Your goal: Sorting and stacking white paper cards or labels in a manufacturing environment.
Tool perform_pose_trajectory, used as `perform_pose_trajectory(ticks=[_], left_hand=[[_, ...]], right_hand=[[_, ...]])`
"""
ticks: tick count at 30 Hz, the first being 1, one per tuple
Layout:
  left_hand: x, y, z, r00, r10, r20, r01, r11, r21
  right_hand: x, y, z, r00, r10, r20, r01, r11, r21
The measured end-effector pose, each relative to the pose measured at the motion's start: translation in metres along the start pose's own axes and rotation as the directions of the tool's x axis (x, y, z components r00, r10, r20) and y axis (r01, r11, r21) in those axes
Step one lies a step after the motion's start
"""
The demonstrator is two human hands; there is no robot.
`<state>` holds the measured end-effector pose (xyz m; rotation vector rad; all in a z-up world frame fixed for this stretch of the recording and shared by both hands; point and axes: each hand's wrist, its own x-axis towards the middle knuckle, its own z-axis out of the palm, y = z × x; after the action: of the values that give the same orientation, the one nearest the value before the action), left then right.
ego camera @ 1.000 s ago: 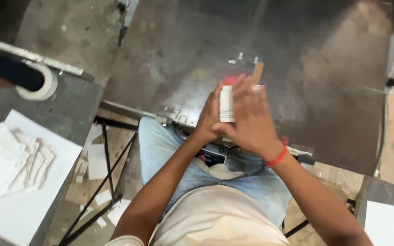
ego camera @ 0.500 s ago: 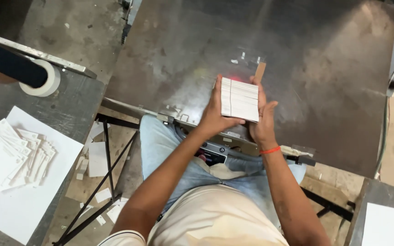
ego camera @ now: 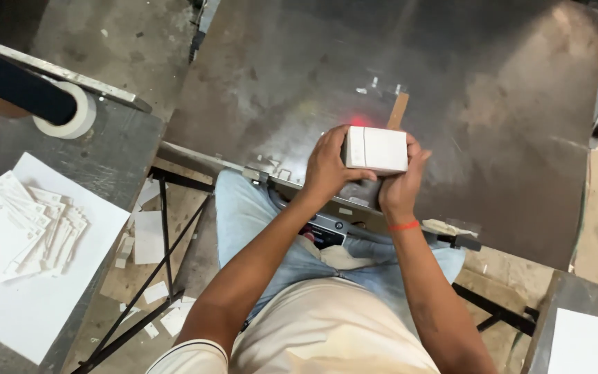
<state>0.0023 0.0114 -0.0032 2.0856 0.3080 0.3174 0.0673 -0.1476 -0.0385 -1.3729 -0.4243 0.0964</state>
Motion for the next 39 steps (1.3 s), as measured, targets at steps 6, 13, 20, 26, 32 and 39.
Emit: perform_pose_trajectory(ticks=[6, 13, 20, 26, 32, 39], left_hand=[[-0.011, 0.012, -0.003, 0.995, 0.061, -0.079, -0.054, 0.994, 0.094], [-0.012, -0.001, 0.005, 0.999, 0.035, -0.011, -0.035, 0.999, 0.023], [-0.021, -0.001, 0.013, 0.993, 0.115, -0.018, -0.116, 0.98, -0.159], [-0.012, -0.012, -0.011, 0.993, 0.079, 0.089, -0.063, 0.983, -0.171], [-0.002, -0.006, -0.026, 0.993, 0.009, 0.115, 0.017, 0.975, -0.222], [-0.007, 0.001, -0.03, 0.988, 0.011, 0.155, 0.022, 0.978, -0.207]], right_hand=[[0.006, 0.01, -0.002, 0.968, 0.175, -0.18, -0.122, 0.955, 0.272], [0.01, -0.04, 0.001, 0.973, 0.126, 0.191, -0.18, 0.937, 0.298], [-0.009, -0.034, -0.002, 0.986, 0.079, 0.148, -0.104, 0.98, 0.169], [-0.008, -0.023, -0.04, 0.952, 0.07, 0.299, 0.013, 0.964, -0.265], [-0.002, -0.054, -0.037, 0.947, 0.178, 0.269, -0.05, 0.905, -0.422], [0.004, -0.065, -0.035, 0.948, 0.249, 0.198, -0.086, 0.798, -0.597]])
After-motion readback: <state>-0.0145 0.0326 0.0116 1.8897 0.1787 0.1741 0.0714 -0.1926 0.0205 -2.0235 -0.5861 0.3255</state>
